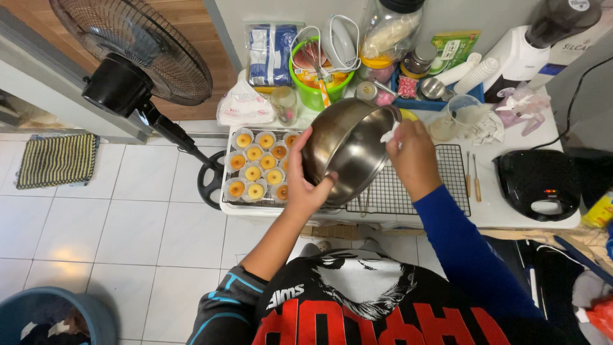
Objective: The person uses skewers to remove small round cakes from a waffle maker and places them on a wire rack. They then wipe a metal bowl with a tissue and place it on the counter. The person returns to the waffle maker to remove more cakes.
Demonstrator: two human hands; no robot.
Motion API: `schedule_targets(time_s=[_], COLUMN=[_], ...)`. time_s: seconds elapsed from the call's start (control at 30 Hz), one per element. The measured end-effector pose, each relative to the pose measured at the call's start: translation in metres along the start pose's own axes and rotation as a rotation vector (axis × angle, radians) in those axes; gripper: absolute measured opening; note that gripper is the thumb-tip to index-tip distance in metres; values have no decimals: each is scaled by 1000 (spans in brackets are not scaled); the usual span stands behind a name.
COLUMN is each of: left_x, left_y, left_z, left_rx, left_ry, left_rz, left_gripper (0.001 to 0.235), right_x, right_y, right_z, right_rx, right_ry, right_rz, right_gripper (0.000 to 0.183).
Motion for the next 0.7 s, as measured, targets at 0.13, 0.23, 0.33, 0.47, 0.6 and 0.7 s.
schedule_targets(time_s=[0.13, 0.23, 0.33, 0.47, 0.6, 0.7], left_x=[-9, -8, -7, -5, 3, 2], left_y=[-6, -7, -6, -8, -5, -3], left_z=[6, 6, 6, 2, 3, 10], left_rx=[3, 10, 21, 18, -78, -108], left_ry=[53, 27, 61, 126, 251, 333], left_rz=[22, 28, 27, 70, 171, 206], left_gripper=[88, 89, 88, 86, 90, 90], right_x=[19, 35, 47, 68, 74, 76], right_y=[8, 24, 47, 73, 91, 97], right_z=[-13, -20, -23, -48, -54, -48], right_rx=[-25, -185, -485, -901, -1162, -1130], right_ry=[6, 62, 179, 276, 423, 461], right_rz=[-152, -241, -283, -328, -257, -93], right_gripper=[12, 10, 9, 8, 15, 22])
Point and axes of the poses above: each hand's wrist, its own x-axis away from the middle knuckle, its own y-axis out of the palm, z = x × y, the point moved 4 cm from there along -x, towards the middle knuckle, and after that the axes turned 12 degrees about -y, right-handed, at the moved point
